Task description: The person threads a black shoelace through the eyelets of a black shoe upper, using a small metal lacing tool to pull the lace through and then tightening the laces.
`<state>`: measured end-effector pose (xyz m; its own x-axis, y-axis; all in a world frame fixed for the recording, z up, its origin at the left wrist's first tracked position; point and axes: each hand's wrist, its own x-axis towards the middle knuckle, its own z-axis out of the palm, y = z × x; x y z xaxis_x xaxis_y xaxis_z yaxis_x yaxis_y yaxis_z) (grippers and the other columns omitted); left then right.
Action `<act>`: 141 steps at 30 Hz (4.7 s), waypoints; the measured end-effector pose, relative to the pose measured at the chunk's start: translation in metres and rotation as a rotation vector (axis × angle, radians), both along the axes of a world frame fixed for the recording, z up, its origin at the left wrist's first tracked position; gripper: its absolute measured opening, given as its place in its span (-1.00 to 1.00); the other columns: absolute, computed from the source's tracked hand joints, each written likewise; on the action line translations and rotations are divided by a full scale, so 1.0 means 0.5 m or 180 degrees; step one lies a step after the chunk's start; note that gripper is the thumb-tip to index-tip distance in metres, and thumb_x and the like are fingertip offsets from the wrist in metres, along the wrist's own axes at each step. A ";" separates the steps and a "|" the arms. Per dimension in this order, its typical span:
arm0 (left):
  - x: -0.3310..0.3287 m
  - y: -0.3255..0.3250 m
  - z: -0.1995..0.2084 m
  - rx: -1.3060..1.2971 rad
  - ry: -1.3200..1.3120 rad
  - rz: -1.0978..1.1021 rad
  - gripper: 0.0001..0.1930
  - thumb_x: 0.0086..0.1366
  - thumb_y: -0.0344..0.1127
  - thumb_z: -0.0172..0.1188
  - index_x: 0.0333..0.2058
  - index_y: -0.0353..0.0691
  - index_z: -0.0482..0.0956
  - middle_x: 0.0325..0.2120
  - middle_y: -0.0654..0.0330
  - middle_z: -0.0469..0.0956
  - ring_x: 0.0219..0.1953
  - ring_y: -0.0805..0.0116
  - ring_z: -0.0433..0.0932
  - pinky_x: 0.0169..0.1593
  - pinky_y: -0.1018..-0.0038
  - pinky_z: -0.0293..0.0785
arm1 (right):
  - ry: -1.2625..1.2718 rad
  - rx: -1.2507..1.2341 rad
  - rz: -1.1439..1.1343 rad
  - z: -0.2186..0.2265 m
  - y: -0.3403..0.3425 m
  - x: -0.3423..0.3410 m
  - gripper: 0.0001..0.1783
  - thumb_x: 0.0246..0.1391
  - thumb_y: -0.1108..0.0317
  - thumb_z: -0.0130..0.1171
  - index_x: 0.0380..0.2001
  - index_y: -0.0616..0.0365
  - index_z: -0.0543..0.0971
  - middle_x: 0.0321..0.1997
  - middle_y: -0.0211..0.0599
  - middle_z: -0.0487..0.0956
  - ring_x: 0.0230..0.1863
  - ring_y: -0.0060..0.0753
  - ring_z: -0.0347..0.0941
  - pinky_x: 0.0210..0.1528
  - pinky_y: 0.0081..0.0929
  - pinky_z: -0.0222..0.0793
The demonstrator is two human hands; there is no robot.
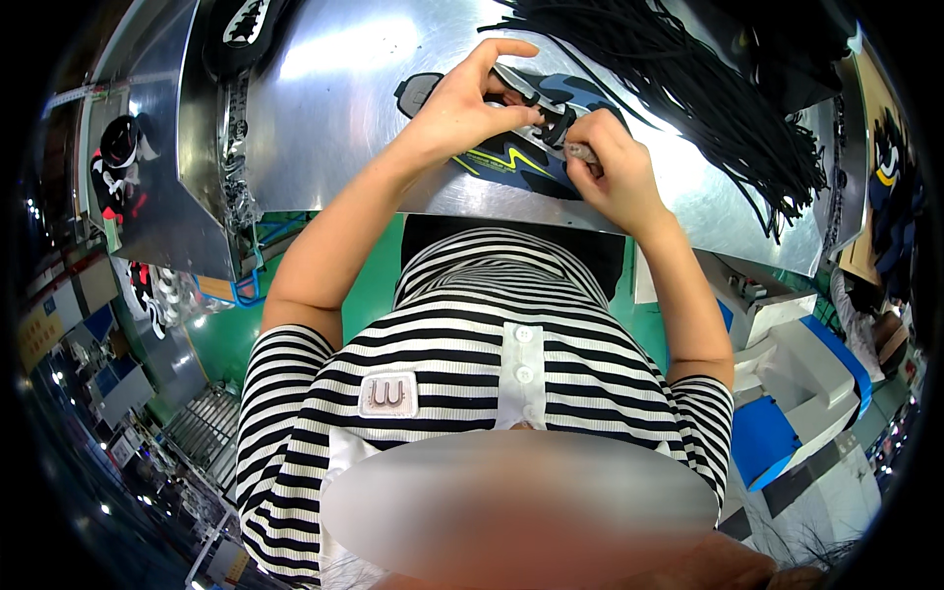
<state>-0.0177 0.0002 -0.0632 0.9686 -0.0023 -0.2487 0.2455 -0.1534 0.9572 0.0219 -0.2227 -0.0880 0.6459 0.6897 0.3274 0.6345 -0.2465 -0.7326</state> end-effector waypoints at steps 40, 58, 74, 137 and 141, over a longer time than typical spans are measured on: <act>0.049 -0.038 0.031 -0.0147 0.0001 0.0567 -0.58 0.34 -0.14 0.20 0.00 -0.32 0.38 -0.38 0.12 0.58 -0.30 0.39 0.58 -0.13 0.50 0.44 | -0.0429 0.1594 -0.0044 0.046 0.047 -0.122 -0.60 -0.28 0.64 0.22 -0.28 0.05 0.69 -0.45 -0.40 0.47 -0.57 -0.44 0.42 -0.58 -0.52 0.32; -0.063 -0.026 0.032 0.1490 -0.1210 -0.0347 -0.76 0.33 -0.53 0.15 -0.07 -0.36 0.35 -0.24 -0.01 0.64 -0.20 0.28 0.67 -0.13 0.47 0.55 | 0.2115 0.0577 -0.1439 -0.005 0.061 -0.089 -0.84 0.01 0.38 0.38 -0.38 0.25 0.66 -0.60 -0.39 0.59 -0.56 -0.73 0.46 -0.52 -0.67 0.32; -0.043 -0.035 0.026 0.2043 -0.1195 -0.0340 -0.71 0.21 -0.22 0.30 -0.18 -0.22 0.50 -0.42 0.03 0.63 -0.46 0.05 0.60 -0.36 0.29 0.49 | 0.2691 0.1872 -0.1357 0.008 0.081 -0.060 -0.78 0.19 0.39 0.25 -0.16 0.27 0.55 -0.43 -0.44 0.59 -0.51 -0.73 0.39 -0.45 -0.71 0.30; -0.048 -0.054 0.020 0.0864 -0.0287 -0.0118 -0.66 0.41 -0.29 0.06 0.11 -0.24 0.42 -0.34 0.27 0.57 -0.38 0.58 0.45 -0.21 0.59 0.41 | 0.0971 -0.0069 -0.0911 0.021 0.023 0.009 -0.82 0.00 0.28 0.30 -0.38 0.15 0.64 -0.36 -0.28 0.62 -0.38 -0.24 0.58 -0.31 -0.41 0.44; -0.044 -0.061 0.016 0.0826 -0.0242 0.0026 -0.69 0.39 -0.31 0.05 0.07 -0.23 0.49 -0.36 0.30 0.56 -0.42 0.61 0.42 -0.25 0.60 0.40 | 0.1097 -0.0414 -0.0542 0.035 0.023 0.029 -0.81 -0.02 0.32 0.25 -0.38 0.22 0.62 -0.37 -0.17 0.61 -0.38 -0.15 0.58 -0.29 -0.32 0.45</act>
